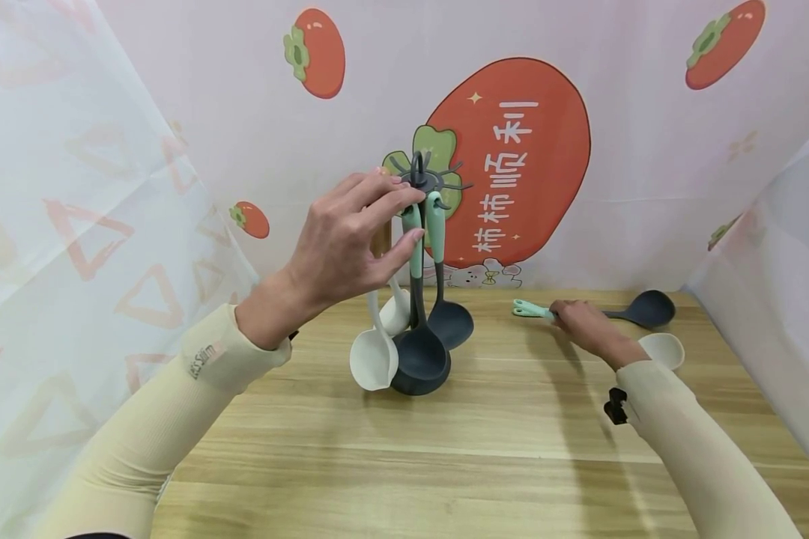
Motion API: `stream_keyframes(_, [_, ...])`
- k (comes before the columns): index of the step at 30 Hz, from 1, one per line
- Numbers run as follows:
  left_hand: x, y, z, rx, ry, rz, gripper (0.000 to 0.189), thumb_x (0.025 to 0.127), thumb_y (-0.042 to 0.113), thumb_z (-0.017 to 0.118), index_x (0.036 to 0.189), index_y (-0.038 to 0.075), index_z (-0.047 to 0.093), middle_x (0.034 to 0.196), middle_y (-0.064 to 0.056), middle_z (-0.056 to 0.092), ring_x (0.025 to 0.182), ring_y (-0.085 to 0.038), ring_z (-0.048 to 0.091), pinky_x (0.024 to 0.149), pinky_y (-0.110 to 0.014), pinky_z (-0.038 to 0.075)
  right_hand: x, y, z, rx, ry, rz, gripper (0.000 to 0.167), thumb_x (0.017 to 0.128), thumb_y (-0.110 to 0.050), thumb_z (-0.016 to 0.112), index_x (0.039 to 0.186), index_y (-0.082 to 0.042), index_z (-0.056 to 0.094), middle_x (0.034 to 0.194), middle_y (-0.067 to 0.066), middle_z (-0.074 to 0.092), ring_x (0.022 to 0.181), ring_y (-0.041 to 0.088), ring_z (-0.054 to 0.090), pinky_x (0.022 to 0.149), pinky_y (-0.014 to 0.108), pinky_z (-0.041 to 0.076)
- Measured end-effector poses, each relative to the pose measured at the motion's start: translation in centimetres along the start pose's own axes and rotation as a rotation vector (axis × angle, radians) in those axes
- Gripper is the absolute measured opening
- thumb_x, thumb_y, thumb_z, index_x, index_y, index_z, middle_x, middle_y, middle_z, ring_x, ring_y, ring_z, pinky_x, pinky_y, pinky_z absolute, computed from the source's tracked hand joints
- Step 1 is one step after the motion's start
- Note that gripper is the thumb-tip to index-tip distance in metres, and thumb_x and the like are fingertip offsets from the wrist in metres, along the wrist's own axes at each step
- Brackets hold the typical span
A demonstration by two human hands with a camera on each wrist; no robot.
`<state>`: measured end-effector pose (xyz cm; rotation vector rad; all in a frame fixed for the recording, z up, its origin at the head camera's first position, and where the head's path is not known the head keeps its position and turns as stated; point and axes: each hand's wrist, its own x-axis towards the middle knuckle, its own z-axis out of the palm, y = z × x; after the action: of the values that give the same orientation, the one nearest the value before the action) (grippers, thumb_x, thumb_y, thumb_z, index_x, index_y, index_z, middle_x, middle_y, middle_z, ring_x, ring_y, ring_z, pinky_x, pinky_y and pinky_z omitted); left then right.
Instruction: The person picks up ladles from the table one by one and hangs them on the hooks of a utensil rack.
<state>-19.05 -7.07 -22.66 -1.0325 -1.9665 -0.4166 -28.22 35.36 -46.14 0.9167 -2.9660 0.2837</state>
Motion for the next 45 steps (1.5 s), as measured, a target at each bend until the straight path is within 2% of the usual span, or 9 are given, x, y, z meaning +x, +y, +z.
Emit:
stream_keyframes(7, [0.1,0.1,0.0,0.009,-0.005,-0.005,0.034,0.098,0.026,0.071,0.122,0.002,0.076,0.111,-0.013,0.072,0.110,-0.031,0.067,0.104,-0.040,0.057,-0.6,0.3,-1.6,0.047,0.045,0.032,0.014,0.099,0.002,0.068,0.112,0.008,0.066,0.090,0.010,0.068,0.068,0.015,0.054,0.063,0.037,0.050])
stream_keyframes(13, [0.1,0.1,0.0,0.008,-0.005,-0.006,0.034,0.098,0.026,0.070,0.122,0.002,0.076,0.112,-0.013,0.072,0.111,-0.031,0.066,0.099,-0.039,0.060,-1.3,0.9,-2.5,0.010,0.192,-0.006,0.019,0.094,0.002,0.075,0.110,0.006,0.066,0.086,0.010,0.069,0.066,0.015,0.055,0.059,0.038,0.049])
stream_keyframes(17, [0.1,0.1,0.0,0.004,-0.005,-0.004,0.034,0.098,0.025,0.070,0.122,0.002,0.076,0.112,-0.013,0.072,0.111,-0.031,0.066,0.102,-0.039,0.058,-1.8,1.4,-2.8,-0.007,0.269,0.025,0.022,0.092,0.004,0.077,0.111,0.007,0.066,0.083,0.010,0.070,0.065,0.017,0.057,0.057,0.041,0.051])
stream_keyframes(21, [0.1,0.2,0.1,0.002,-0.003,-0.003,0.034,0.097,0.025,0.070,0.121,0.002,0.076,0.111,-0.012,0.071,0.110,-0.031,0.066,0.099,-0.039,0.059,-2.4,1.7,-3.3,-0.004,0.321,0.048,0.023,0.091,0.006,0.077,0.112,0.009,0.066,0.081,0.011,0.070,0.063,0.017,0.058,0.054,0.040,0.050])
stream_keyframes(31, [0.0,0.1,0.1,0.002,-0.002,-0.006,0.034,0.098,0.026,0.071,0.122,0.002,0.076,0.111,-0.012,0.071,0.110,-0.030,0.066,0.096,-0.039,0.061,-3.7,2.4,-4.8,0.033,0.403,0.099,0.023,0.094,0.007,0.073,0.114,0.013,0.064,0.086,0.022,0.073,0.063,0.020,0.063,0.051,0.030,0.047])
stream_keyframes(38, [0.0,0.1,0.1,0.002,0.001,-0.005,0.034,0.097,0.026,0.071,0.122,0.002,0.076,0.111,-0.013,0.071,0.110,-0.030,0.066,0.096,-0.039,0.061,-4.4,2.8,-5.3,0.066,0.433,0.171,0.023,0.095,0.007,0.071,0.116,0.013,0.062,0.092,0.029,0.073,0.069,0.034,0.069,0.052,0.026,0.047])
stream_keyframes(42, [0.0,0.1,0.1,0.003,0.001,-0.004,0.035,0.097,0.026,0.071,0.122,0.002,0.076,0.111,-0.013,0.072,0.110,-0.030,0.066,0.097,-0.040,0.060,-4.9,2.9,-5.6,0.078,0.478,0.196,0.024,0.094,0.007,0.073,0.116,0.013,0.063,0.093,0.031,0.073,0.072,0.037,0.070,0.053,0.016,0.042])
stream_keyframes(45, [-0.1,0.1,0.1,0.000,0.002,-0.006,0.034,0.097,0.025,0.071,0.122,0.002,0.076,0.111,-0.013,0.071,0.110,-0.030,0.066,0.096,-0.039,0.061,-5.2,2.9,-5.9,0.092,0.495,0.222,0.024,0.095,0.006,0.072,0.116,0.013,0.064,0.093,0.032,0.073,0.072,0.033,0.068,0.055,0.009,0.037])
